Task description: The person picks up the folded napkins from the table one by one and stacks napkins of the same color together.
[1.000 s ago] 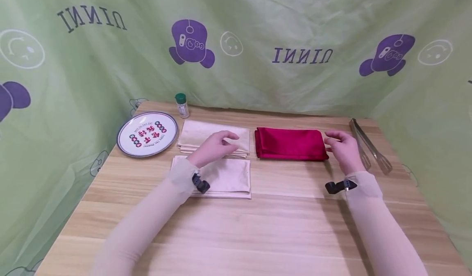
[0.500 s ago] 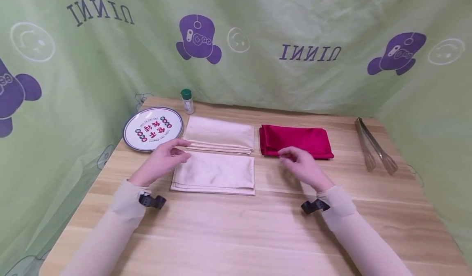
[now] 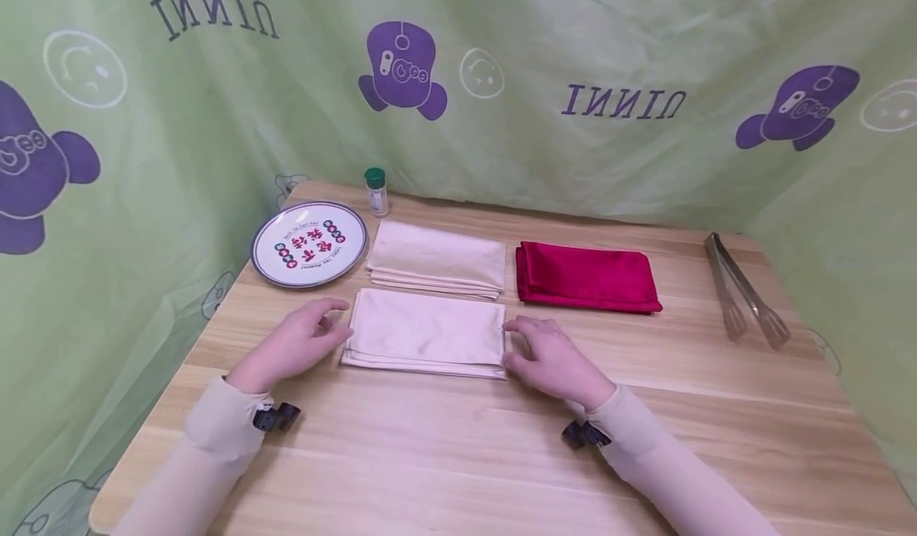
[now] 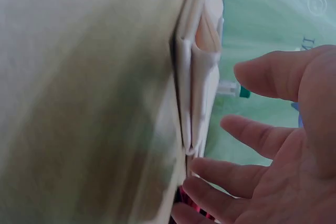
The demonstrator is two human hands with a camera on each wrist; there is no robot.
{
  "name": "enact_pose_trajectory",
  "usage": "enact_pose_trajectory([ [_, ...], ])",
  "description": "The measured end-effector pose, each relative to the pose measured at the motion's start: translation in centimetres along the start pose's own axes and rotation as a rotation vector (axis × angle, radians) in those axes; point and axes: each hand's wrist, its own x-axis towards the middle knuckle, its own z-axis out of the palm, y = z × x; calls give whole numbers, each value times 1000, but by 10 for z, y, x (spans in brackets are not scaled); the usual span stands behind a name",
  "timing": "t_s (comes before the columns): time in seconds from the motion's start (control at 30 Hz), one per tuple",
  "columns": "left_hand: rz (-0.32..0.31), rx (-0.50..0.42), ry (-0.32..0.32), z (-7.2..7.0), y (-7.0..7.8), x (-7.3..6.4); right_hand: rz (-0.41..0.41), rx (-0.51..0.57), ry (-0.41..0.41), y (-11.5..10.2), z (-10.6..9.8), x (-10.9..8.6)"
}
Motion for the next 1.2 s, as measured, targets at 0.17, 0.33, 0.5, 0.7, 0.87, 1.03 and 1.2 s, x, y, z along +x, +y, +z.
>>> enact_pose_trajectory([
  [0.17,19,48,-34,10,3,5,8,-15,-14,-3,4,-1],
  [0.33,55,133,-40,19,9,9,47,-48,-32,-5,7,0],
  [0.5,92,234,-18,27,16,9,80,-63,-49,-8,11,1],
  [0.7,8,223,-34,31,20,6,79,-66,-85,-11,17,4],
  [0.87,-13,118,-7,32,17,6,64,-10,-80,-16,18,6],
  [1.03,13,-30,17,33,13,7,96,179,-13,-18,20,10],
  [1.2,79,-119,40,35,12,7,174,477,98,-19,24,13],
])
